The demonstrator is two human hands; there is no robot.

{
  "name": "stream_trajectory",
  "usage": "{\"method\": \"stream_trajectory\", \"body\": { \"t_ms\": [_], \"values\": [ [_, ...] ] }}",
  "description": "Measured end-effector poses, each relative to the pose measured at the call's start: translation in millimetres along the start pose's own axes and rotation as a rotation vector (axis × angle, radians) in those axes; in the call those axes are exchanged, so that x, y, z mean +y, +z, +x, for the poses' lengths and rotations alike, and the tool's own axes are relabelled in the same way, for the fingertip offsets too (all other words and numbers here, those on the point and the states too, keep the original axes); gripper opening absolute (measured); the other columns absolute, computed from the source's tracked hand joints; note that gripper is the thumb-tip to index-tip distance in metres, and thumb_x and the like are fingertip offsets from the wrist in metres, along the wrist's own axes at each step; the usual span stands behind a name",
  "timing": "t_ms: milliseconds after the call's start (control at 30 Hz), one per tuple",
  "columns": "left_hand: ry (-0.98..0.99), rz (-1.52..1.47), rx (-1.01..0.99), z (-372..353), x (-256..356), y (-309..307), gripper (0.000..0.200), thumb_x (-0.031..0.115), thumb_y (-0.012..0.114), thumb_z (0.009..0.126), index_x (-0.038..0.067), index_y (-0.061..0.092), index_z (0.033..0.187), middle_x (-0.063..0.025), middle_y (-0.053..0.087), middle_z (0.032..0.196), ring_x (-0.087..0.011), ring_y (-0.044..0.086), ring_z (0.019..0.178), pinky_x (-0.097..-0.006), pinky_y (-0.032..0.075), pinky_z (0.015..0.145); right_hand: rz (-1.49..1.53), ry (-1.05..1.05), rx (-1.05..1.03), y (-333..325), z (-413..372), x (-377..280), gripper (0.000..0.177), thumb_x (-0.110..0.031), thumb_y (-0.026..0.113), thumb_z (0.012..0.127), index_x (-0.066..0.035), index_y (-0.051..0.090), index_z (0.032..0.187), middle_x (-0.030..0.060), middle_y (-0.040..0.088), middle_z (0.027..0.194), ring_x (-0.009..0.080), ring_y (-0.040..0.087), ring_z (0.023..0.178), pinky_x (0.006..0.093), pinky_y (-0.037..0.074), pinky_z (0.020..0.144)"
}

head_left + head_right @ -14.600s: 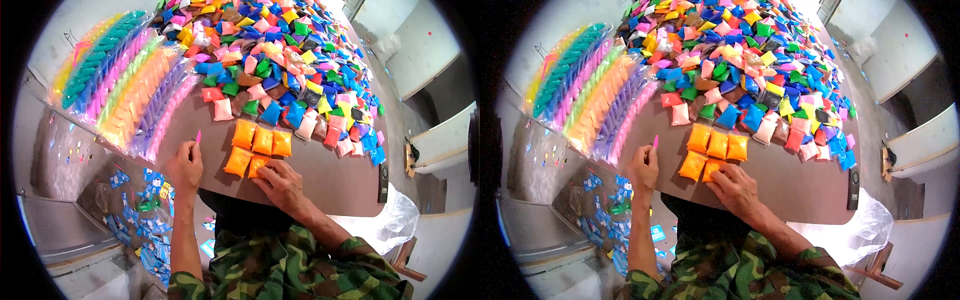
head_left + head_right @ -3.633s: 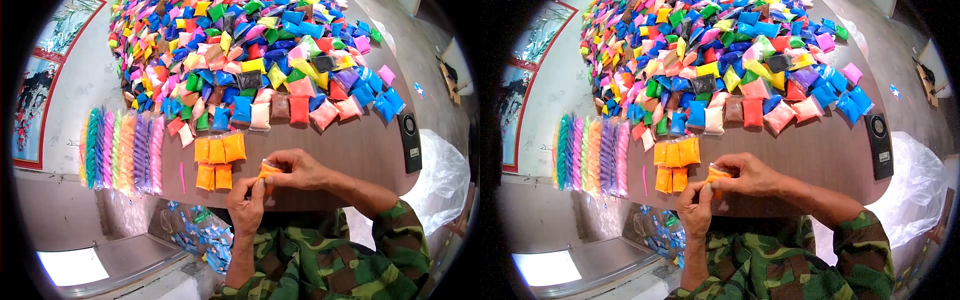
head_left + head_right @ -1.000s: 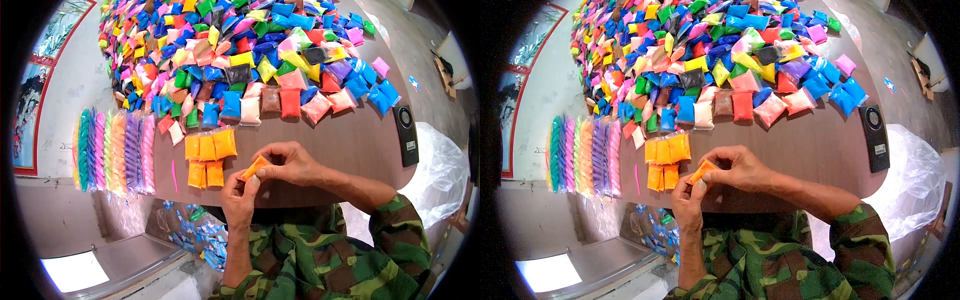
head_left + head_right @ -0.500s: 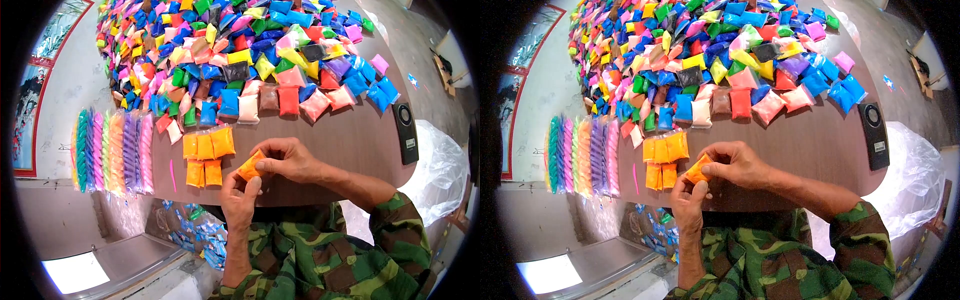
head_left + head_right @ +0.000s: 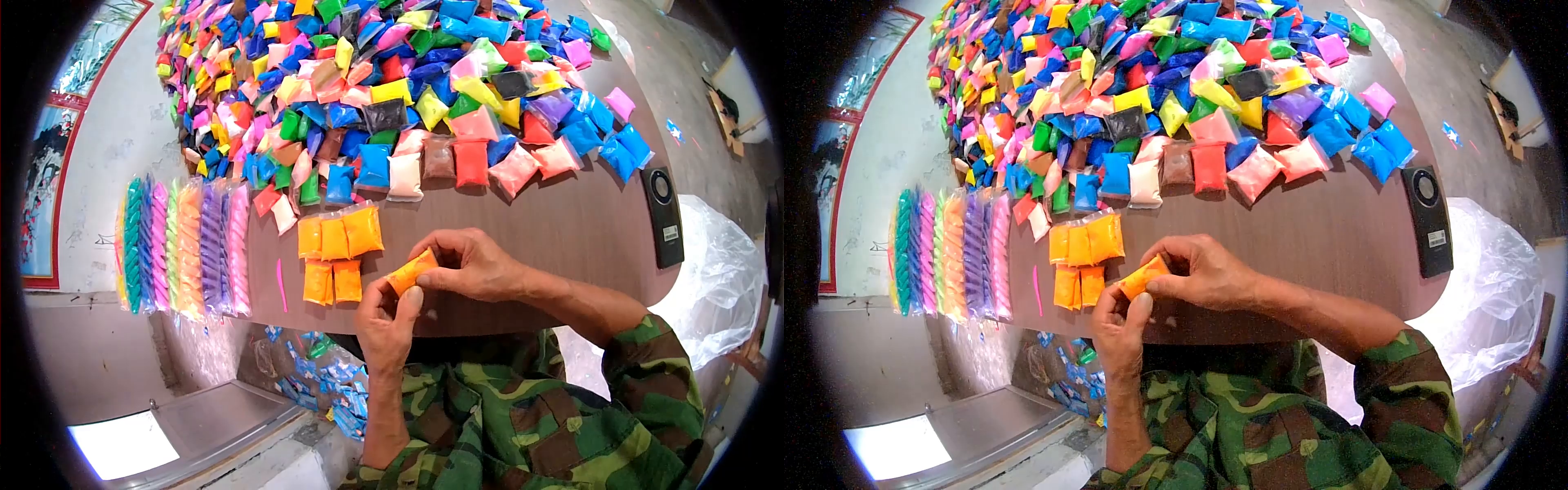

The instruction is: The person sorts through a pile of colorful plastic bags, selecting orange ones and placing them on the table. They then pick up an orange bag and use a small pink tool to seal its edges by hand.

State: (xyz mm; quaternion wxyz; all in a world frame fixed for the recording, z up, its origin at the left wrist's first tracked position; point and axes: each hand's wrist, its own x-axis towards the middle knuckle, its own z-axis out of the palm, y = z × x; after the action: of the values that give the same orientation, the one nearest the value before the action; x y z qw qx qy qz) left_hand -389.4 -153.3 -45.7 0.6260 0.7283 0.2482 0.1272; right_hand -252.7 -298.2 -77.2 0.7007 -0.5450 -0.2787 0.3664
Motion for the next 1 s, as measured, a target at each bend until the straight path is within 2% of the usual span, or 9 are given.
{"method": "stream_trajectory", "body": {
  "t_ms": [167, 233, 367, 567, 667, 733, 867, 1000],
  "values": [
    [0.024, 0.02, 0.042, 1, 2, -2, 0.024, 0.017, 0.074, 0.1, -0.002, 0.069, 0.114, -0.0049, 0.071, 0.099, -0.0115, 0.067, 0.089, -0.0258, 0.055, 0.081, -0.063, -0.01, -0.003, 1, -1, -1, 0.029, -0.015, 0.076, 0.095, 0.004, 0.067, 0.115, 0.0041, 0.072, 0.094, 0.0089, 0.065, 0.087, 0.0278, 0.055, 0.077],
    [0.079, 0.109, 0.066, 1, -3, -3, 0.022, 0.016, 0.073, 0.1, -0.001, 0.07, 0.113, -0.0061, 0.072, 0.1, -0.0122, 0.067, 0.09, -0.0259, 0.055, 0.082, -0.149, 0.006, -0.029, 0, -2, -5, 0.027, -0.015, 0.075, 0.096, 0.004, 0.068, 0.114, 0.0042, 0.072, 0.093, 0.009, 0.065, 0.086, 0.0276, 0.055, 0.076],
    [0.185, 0.315, 0.079, 0, -1, -2, 0.021, 0.015, 0.073, 0.099, 0.0, 0.071, 0.113, -0.0081, 0.073, 0.101, -0.0129, 0.067, 0.092, -0.027, 0.055, 0.083, -0.046, 0.009, -0.025, 4, -1, -5, 0.025, -0.014, 0.073, 0.097, 0.004, 0.068, 0.113, 0.0039, 0.071, 0.092, 0.0088, 0.065, 0.086, 0.0269, 0.055, 0.076],
    [0.107, 0.065, 0.02, 0, 6, 0, 0.023, 0.014, 0.074, 0.099, -0.003, 0.069, 0.114, -0.0069, 0.072, 0.101, -0.0122, 0.067, 0.09, -0.0268, 0.055, 0.082, 0.009, -0.051, 0.027, 5, -2, 2, 0.023, -0.014, 0.071, 0.099, 0.004, 0.068, 0.113, 0.0049, 0.071, 0.094, 0.0094, 0.065, 0.088, 0.0269, 0.055, 0.077],
    [0.022, 0.122, 0.0, -1, -3, -4, 0.024, 0.014, 0.074, 0.099, -0.003, 0.068, 0.114, -0.0057, 0.072, 0.1, -0.011, 0.066, 0.088, -0.0259, 0.055, 0.08, 0.013, -0.04, 0.011, 3, -1, 4, 0.024, -0.015, 0.072, 0.099, 0.003, 0.069, 0.115, 0.0051, 0.072, 0.096, 0.0097, 0.065, 0.089, 0.0264, 0.055, 0.077],
    [0.055, 0.132, 0.008, 0, -2, -5, 0.024, 0.014, 0.075, 0.099, -0.003, 0.068, 0.113, -0.005, 0.071, 0.098, -0.0103, 0.065, 0.087, -0.0257, 0.055, 0.079, -0.005, -0.023, -0.017, 1, -2, 4, 0.028, -0.018, 0.075, 0.099, 0.001, 0.069, 0.119, 0.0041, 0.072, 0.099, 0.0094, 0.065, 0.089, 0.0252, 0.055, 0.078],
    [0.111, 0.198, 0.001, 1, -4, -10, 0.024, 0.015, 0.075, 0.099, -0.003, 0.068, 0.111, -0.0039, 0.071, 0.096, -0.0095, 0.064, 0.085, -0.025, 0.054, 0.078, -0.067, -0.056, -0.012, 2, -2, -5, 0.028, -0.018, 0.073, 0.098, 0.004, 0.069, 0.116, 0.0058, 0.073, 0.098, 0.0104, 0.066, 0.09, 0.0273, 0.055, 0.079],
    [0.058, 0.141, -0.034, 1, 0, -11, 0.023, 0.016, 0.075, 0.099, -0.003, 0.069, 0.111, -0.0036, 0.07, 0.096, -0.0092, 0.064, 0.085, -0.0247, 0.053, 0.078, -0.04, -0.041, -0.039, 0, -2, -4, 0.029, -0.018, 0.074, 0.098, 0.004, 0.07, 0.116, 0.0061, 0.074, 0.099, 0.0106, 0.066, 0.091, 0.0277, 0.056, 0.079]
  ]
}}
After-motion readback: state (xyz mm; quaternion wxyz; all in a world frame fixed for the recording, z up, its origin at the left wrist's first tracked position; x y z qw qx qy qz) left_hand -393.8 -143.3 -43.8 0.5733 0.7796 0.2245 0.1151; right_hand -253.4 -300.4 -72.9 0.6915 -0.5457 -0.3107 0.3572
